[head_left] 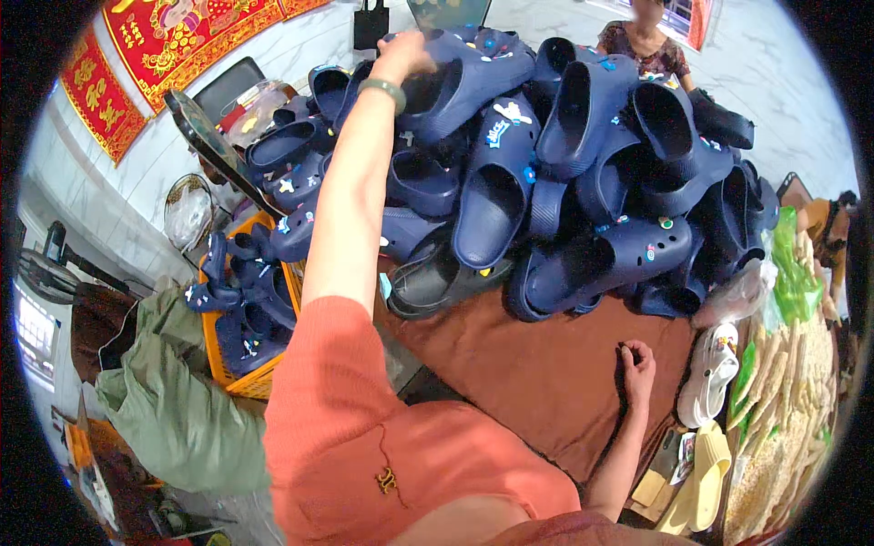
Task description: Attaching decorative charms to rubber clogs.
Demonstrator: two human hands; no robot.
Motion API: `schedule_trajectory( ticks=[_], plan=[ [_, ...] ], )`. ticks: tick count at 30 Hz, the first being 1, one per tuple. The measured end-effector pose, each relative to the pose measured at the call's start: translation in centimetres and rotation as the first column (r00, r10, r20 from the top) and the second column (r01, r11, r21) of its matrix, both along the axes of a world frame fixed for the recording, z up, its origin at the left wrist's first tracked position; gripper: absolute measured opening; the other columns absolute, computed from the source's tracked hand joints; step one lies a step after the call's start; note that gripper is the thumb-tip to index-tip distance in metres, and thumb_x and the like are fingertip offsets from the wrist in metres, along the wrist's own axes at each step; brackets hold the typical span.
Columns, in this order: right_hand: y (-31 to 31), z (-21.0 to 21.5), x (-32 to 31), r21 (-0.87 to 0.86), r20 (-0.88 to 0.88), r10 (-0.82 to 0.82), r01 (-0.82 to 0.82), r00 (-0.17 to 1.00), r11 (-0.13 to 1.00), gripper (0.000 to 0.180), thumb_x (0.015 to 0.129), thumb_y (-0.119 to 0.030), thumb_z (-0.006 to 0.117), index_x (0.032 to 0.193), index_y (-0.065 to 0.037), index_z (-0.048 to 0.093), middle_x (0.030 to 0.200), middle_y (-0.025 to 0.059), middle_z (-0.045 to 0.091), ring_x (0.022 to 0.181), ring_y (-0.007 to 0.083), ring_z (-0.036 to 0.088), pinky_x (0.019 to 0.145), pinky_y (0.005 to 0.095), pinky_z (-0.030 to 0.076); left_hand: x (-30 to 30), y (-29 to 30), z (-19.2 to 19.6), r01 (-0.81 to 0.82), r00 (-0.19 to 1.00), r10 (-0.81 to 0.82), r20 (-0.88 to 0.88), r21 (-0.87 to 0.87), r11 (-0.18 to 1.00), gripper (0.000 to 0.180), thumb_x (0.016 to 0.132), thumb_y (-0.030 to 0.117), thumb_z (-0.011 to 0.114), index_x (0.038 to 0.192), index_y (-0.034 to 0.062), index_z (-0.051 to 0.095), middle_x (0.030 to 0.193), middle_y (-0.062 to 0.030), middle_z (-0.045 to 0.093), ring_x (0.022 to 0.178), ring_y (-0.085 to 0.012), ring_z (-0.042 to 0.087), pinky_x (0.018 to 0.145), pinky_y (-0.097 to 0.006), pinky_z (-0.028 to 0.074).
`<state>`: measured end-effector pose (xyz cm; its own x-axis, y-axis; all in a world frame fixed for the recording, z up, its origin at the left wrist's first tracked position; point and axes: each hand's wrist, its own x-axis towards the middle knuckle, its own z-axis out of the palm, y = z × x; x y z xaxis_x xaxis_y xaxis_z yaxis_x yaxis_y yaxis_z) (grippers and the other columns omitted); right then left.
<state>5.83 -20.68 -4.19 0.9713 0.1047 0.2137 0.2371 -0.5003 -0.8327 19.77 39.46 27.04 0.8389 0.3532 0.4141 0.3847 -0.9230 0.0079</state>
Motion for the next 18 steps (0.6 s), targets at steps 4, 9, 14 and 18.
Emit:
schedule_trajectory(
  ticks=[4, 9, 14, 18],
  plan=[
    [-1.6, -2.7, 0.9, -0.004, 0.011, 0.005, -0.005, 1.0, 1.0, 0.013, 0.083, -0.01, 0.063, 0.092, 0.001, 0.061, 0.09, 0.0088, 0.062, 0.087, 0.0192, 0.058, 0.08, 0.0313, 0.045, -0.9, -0.8, -5.6, 0.204, 0.753, -0.327, 0.571, 0.271, 0.941, 0.042, 0.053, 0.024, 0.079, 0.089, 0.0096, 0.061, 0.092, -0.0096, 0.062, 0.097, -0.0278, 0.056, 0.08, -0.043, 0.038],
    [-1.5, -1.5, 0.7, -0.087, 0.031, -0.001, 0.003, 1.0, 0.996, 0.015, 0.081, -0.011, 0.064, 0.089, 0.001, 0.062, 0.087, 0.0115, 0.062, 0.084, 0.0224, 0.059, 0.079, 0.0323, 0.046, -6.1, -2.5, -6.3, 0.147, 0.52, -0.408, 0.75, 0.392, 0.908, 0.049, 0.053, 0.015, 0.081, 0.094, 0.0092, 0.055, 0.095, -0.0056, 0.057, 0.098, -0.0264, 0.05, 0.088, -0.042, 0.033],
    [-1.6, -1.0, -0.4, -0.079, 0.007, -0.052, 0.052, 0.999, 0.995, 0.016, 0.081, -0.015, 0.065, 0.087, 0.0, 0.063, 0.086, 0.0117, 0.062, 0.083, 0.0226, 0.059, 0.077, 0.0322, 0.046, -11.8, -6.5, -5.0, 0.225, 0.423, -0.586, 0.691, 0.546, 0.807, 0.052, 0.057, 0.023, 0.084, 0.099, 0.0074, 0.058, 0.097, -0.0064, 0.061, 0.095, -0.0257, 0.055, 0.087, -0.038, 0.035],
    [-2.2, -2.5, -0.5, -0.025, 0.058, -0.068, 0.069, 0.996, 0.997, 0.019, 0.085, -0.018, 0.062, 0.084, 0.0, 0.061, 0.079, 0.009, 0.059, 0.075, 0.0184, 0.056, 0.07, 0.0307, 0.044, -15.7, -11.7, -5.7, 0.445, 0.309, -0.779, 0.545, 0.641, 0.625, 0.054, 0.055, 0.018, 0.087, 0.099, 0.0079, 0.057, 0.096, -0.0064, 0.06, 0.088, -0.0269, 0.056, 0.082, -0.04, 0.039]
  ],
)
